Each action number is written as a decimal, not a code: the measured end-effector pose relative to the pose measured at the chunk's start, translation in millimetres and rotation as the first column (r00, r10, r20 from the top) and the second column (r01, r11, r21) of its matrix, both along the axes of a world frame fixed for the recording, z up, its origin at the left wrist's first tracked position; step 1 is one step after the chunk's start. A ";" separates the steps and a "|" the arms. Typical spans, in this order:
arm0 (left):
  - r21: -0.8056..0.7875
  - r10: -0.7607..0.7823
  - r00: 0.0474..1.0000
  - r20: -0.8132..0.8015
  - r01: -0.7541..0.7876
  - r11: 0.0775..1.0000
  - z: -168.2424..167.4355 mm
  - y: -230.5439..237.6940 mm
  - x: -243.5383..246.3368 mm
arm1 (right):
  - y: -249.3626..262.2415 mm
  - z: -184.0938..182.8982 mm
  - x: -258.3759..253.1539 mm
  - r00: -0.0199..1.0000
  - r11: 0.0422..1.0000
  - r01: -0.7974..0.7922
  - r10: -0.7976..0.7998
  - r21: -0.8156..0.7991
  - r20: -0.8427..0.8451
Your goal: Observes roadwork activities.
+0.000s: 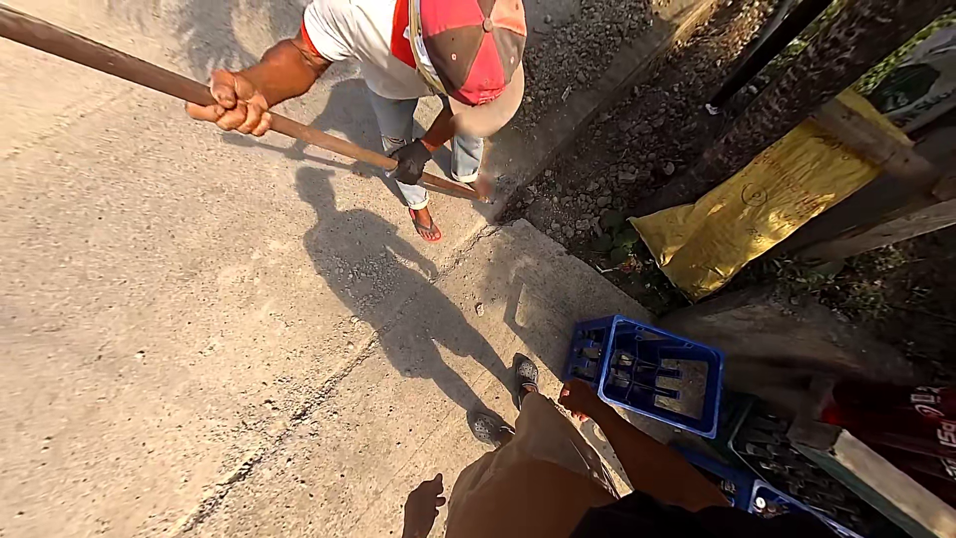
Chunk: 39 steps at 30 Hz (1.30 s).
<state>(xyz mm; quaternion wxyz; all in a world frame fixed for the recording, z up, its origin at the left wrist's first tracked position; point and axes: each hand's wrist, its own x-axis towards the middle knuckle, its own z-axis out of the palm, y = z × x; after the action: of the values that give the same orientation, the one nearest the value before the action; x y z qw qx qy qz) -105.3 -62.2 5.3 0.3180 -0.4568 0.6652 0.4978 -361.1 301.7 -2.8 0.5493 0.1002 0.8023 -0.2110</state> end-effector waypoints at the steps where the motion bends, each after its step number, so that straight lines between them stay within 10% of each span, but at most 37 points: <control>1: 0.001 0.003 1.000 0.002 -0.003 1.000 -0.2 0.0 -0.3 | 0.0 0.3 -0.2 1.000 1.000 0.002 -0.002 0.001 -0.002; 39: 0.014 -0.037 0.999 -0.035 0.038 0.999 3.0 6.1 6.4 | 6.7 -0.3 5.6 1.000 1.000 -0.016 0.015 -0.021 -0.005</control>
<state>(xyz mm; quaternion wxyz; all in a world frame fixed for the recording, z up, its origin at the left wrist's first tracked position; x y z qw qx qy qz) -99.0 -56.1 8.2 0.3192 -0.4330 0.6753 0.5046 -355.5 308.4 -3.1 0.5500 0.0878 0.8022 -0.2152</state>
